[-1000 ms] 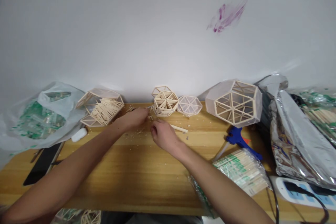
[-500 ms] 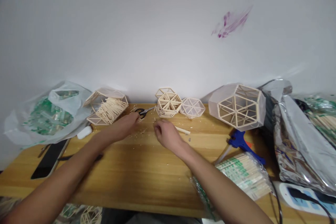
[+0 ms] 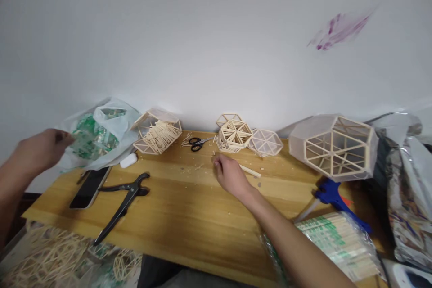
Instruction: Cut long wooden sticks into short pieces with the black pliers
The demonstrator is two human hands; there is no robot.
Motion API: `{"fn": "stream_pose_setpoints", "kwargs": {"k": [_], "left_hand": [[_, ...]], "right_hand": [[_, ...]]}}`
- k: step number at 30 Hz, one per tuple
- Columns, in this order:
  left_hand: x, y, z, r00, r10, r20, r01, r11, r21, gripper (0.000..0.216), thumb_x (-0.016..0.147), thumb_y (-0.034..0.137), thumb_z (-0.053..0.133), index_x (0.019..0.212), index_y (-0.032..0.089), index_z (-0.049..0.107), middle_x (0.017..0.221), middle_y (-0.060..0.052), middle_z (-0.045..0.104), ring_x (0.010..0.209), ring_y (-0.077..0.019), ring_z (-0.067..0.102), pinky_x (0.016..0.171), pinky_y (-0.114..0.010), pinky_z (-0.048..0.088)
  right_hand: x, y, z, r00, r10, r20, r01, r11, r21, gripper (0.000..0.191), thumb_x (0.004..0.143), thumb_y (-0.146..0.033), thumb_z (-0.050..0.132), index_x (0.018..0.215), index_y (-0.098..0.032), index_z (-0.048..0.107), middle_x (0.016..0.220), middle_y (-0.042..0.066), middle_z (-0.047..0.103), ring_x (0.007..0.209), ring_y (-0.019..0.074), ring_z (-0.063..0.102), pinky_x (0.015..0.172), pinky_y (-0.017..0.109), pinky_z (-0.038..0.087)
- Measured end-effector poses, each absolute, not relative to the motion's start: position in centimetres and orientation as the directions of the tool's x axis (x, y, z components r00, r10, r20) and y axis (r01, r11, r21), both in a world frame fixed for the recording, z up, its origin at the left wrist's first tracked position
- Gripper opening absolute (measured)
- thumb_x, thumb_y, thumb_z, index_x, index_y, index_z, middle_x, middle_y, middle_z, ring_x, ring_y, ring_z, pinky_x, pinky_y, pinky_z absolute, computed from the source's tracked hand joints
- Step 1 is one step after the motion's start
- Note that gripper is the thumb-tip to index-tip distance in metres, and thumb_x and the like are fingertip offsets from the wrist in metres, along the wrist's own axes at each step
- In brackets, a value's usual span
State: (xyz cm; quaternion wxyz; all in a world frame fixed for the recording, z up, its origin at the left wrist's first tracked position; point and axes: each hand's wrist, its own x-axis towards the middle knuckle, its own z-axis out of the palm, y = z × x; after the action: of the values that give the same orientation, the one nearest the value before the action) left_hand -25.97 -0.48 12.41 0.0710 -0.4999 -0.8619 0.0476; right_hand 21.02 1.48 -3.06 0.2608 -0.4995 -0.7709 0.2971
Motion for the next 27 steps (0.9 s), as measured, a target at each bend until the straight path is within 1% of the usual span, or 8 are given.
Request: {"fn": "stream_pose_setpoints", "kwargs": {"k": [3,5,8,11,16,20,23,27], "left_hand": [[-23.1,-0.5,11.5,-0.382,0.883,0.271,0.892,0.429,-0.143,0.049,0.09,0.05,0.042,0.113,0.012,0.063,0.084,-0.009,0.066,0.093,-0.0301,0.064,0.081,-0.037,0.049],[-18.8,-1.2,10.3,-0.287,0.888,0.359,0.947,0.32,-0.034,0.048,0.093,0.051,0.04,0.111,0.016,0.067,0.09,-0.008,0.07,0.088,-0.0276,0.067,0.082,-0.039,0.051],[-10.8,-2.3,6.0,0.074,0.991,0.113,0.977,-0.095,0.19,0.037,0.098,0.045,0.042,0.098,0.021,0.07,0.091,-0.005,0.074,0.083,-0.0214,0.069,0.076,-0.033,0.055],[-4.6,-1.4,0.0,0.347,0.928,0.133,0.913,-0.367,0.18,0.035,0.097,0.021,0.04,0.121,0.015,0.065,0.128,-0.016,0.067,0.12,-0.0254,0.063,0.102,-0.041,0.051],[-2.0,3.0,-5.4,0.257,0.935,0.244,0.964,-0.265,0.0,0.062,0.086,-0.001,0.035,0.148,-0.002,0.036,0.154,-0.031,0.039,0.149,-0.0321,0.035,0.116,-0.048,0.038],[-2.4,4.8,-4.7,0.246,0.956,0.158,0.967,-0.23,-0.111,0.058,0.084,-0.006,0.03,0.14,-0.001,0.046,0.146,-0.027,0.051,0.139,-0.0287,0.047,0.113,-0.041,0.04],[-2.2,4.6,-3.6,0.253,0.961,0.115,0.962,-0.238,-0.13,0.045,0.089,-0.001,0.031,0.123,0.006,0.059,0.123,-0.02,0.065,0.12,-0.0284,0.06,0.103,-0.041,0.047],[-1.8,3.9,-2.7,0.231,0.971,0.07,0.966,-0.219,-0.14,0.035,0.094,0.004,0.032,0.103,0.01,0.065,0.103,-0.018,0.067,0.101,-0.03,0.064,0.09,-0.041,0.05]], "right_hand": [[21.0,1.3,-3.0,-0.381,0.92,0.089,0.618,0.325,-0.716,0.016,0.095,-0.016,0.046,0.09,-0.017,0.061,0.075,0.004,0.068,0.066,0.0178,0.059,0.065,0.026,0.036],[20.9,1.3,-3.0,-0.399,0.913,0.088,0.609,0.335,-0.719,0.014,0.094,-0.015,0.049,0.09,-0.017,0.062,0.074,0.004,0.068,0.066,0.0174,0.059,0.064,0.025,0.036],[20.9,1.4,-2.9,-0.411,0.908,0.08,0.603,0.337,-0.723,0.014,0.092,-0.014,0.051,0.088,-0.017,0.063,0.072,0.003,0.067,0.064,0.0165,0.058,0.062,0.025,0.034],[20.9,1.4,-2.9,-0.414,0.907,0.077,0.607,0.338,-0.72,0.014,0.091,-0.012,0.051,0.086,-0.017,0.063,0.072,0.003,0.067,0.063,0.0158,0.057,0.062,0.025,0.033],[20.9,1.4,-3.0,-0.416,0.904,0.095,0.602,0.352,-0.717,0.016,0.09,-0.01,0.053,0.081,-0.017,0.063,0.069,0.002,0.065,0.06,0.0145,0.054,0.06,0.024,0.032],[20.8,1.2,-3.0,-0.422,0.903,0.082,0.601,0.346,-0.72,0.015,0.09,-0.012,0.053,0.084,-0.017,0.065,0.073,0.004,0.068,0.064,0.0159,0.057,0.061,0.024,0.034],[20.8,1.1,-2.9,-0.423,0.904,0.066,0.612,0.339,-0.715,0.015,0.091,-0.013,0.053,0.086,-0.017,0.067,0.077,0.006,0.071,0.067,0.0168,0.06,0.062,0.025,0.035],[20.7,1.0,-2.9,-0.424,0.903,0.066,0.618,0.342,-0.708,0.016,0.092,-0.014,0.052,0.088,-0.017,0.067,0.081,0.007,0.073,0.07,0.0175,0.062,0.064,0.025,0.036]]}}
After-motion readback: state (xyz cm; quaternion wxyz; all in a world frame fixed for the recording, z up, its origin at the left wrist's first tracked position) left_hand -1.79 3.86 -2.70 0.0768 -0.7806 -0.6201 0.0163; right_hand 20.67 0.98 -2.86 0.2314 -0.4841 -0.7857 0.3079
